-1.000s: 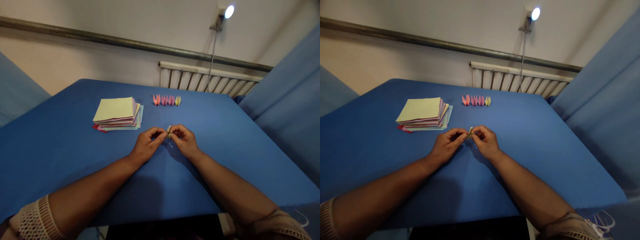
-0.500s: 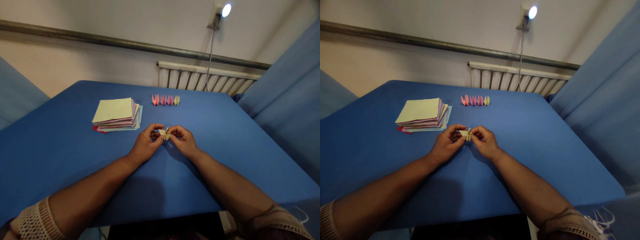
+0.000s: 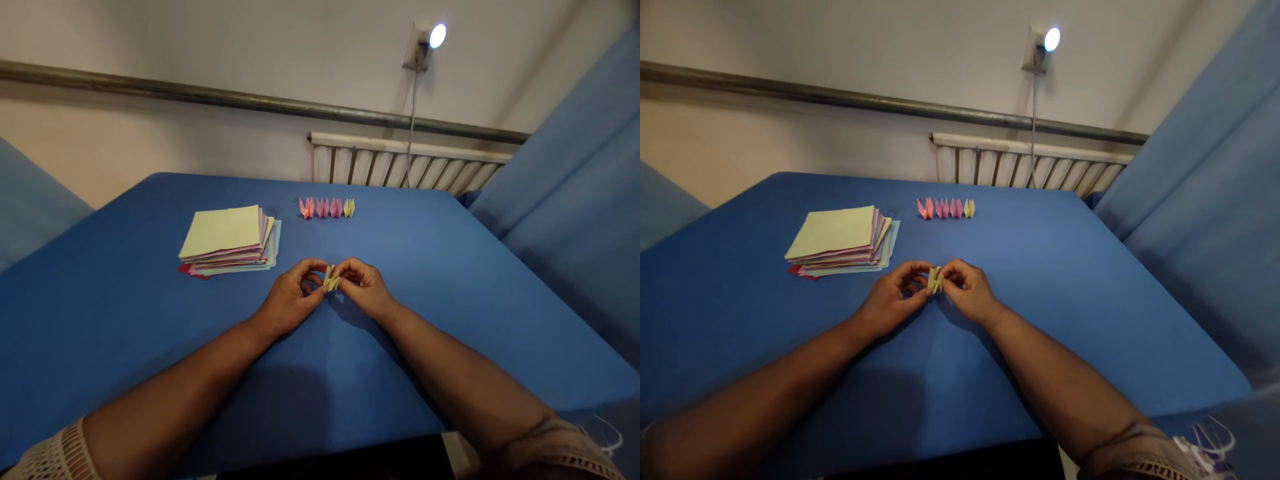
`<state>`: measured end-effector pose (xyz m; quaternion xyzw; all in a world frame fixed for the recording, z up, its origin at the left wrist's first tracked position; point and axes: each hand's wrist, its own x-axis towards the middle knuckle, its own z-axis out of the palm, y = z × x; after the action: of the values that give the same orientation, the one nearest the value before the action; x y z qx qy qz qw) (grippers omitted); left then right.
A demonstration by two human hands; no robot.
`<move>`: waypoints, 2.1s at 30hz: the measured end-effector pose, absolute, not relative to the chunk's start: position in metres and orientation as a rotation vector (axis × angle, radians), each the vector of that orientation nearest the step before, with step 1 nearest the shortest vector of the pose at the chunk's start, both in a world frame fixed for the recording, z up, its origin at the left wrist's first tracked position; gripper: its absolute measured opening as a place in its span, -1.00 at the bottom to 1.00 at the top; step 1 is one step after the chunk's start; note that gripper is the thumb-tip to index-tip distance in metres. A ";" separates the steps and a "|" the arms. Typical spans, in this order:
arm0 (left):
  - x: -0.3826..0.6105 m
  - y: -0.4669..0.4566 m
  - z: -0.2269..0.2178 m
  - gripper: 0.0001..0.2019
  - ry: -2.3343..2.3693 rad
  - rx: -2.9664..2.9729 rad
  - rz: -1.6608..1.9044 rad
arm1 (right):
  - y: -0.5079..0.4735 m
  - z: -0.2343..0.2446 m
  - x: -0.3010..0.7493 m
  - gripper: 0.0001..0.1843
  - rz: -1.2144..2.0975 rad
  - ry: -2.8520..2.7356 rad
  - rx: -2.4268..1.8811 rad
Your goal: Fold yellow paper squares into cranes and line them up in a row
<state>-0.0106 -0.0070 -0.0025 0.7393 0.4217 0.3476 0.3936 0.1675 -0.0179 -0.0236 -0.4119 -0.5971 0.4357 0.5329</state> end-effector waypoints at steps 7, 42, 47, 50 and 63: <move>-0.011 -0.008 0.002 -0.63 1.062 1.897 0.795 | -0.014 -0.025 0.174 -0.95 1.049 -1.519 -0.990; -0.011 0.004 -0.010 -0.84 1.007 1.893 0.804 | -0.013 -0.032 0.175 -0.96 0.932 -1.643 -1.072; -0.013 0.007 -0.012 -0.81 1.063 1.845 0.711 | -0.011 -0.033 0.177 -0.95 0.971 -1.647 -1.098; -0.015 0.008 -0.010 -0.82 1.136 1.859 0.692 | -0.008 -0.034 0.182 -0.95 1.012 -1.679 -1.122; -0.014 0.008 -0.014 -0.84 1.120 1.840 0.724 | -0.014 -0.028 0.179 -0.79 0.863 -1.889 -1.179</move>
<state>-0.0140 0.0080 -0.0136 0.7343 0.4470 0.2892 0.4210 0.1787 -0.0138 -0.0279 -0.4589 -0.7357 0.3360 0.3678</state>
